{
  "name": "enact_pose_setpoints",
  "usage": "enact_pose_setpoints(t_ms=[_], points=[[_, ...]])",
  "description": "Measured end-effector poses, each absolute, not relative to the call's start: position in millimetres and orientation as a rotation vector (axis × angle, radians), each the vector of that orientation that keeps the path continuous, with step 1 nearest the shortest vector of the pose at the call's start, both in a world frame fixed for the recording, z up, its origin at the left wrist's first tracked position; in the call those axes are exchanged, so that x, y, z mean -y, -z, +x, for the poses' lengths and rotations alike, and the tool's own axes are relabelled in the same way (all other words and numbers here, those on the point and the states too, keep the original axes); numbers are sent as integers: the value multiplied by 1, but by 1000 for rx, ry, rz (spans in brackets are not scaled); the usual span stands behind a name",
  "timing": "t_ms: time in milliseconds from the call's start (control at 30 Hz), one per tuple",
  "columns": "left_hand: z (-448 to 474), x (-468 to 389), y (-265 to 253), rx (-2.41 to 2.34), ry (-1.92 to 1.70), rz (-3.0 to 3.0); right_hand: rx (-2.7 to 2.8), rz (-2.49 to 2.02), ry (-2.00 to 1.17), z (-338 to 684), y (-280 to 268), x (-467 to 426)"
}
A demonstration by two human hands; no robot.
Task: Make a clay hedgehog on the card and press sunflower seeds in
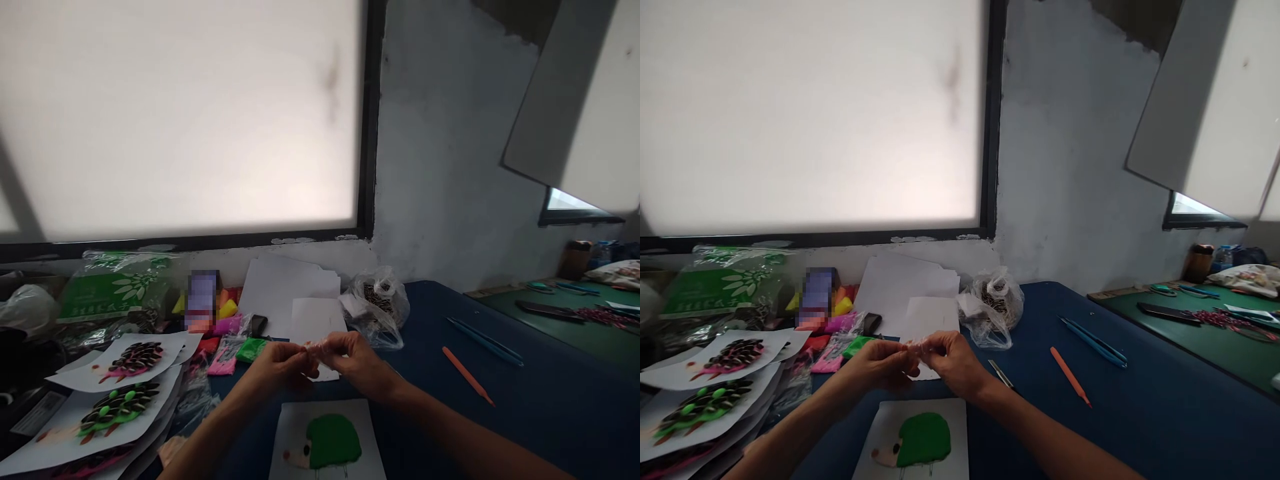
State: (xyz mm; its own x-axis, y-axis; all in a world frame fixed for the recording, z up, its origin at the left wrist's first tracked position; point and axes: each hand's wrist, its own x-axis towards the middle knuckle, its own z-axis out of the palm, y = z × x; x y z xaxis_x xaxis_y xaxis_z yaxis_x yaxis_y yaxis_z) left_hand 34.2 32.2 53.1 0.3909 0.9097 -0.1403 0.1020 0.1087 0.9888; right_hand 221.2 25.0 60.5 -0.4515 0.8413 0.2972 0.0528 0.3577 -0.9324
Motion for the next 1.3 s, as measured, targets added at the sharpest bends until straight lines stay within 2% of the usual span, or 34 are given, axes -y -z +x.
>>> enact_pose_setpoints(t_ms=[300, 833, 1300], points=[[35, -37, -44, -1016, -827, 1309, 1775, -817, -1140, 218, -53, -28], [38, -35, -42, -931, -850, 1308, 1955, -909, -649, 220, -46, -25], [38, -30, -50, -889, -880, 1329, 2057, -879, -504, 223, -44, -27]])
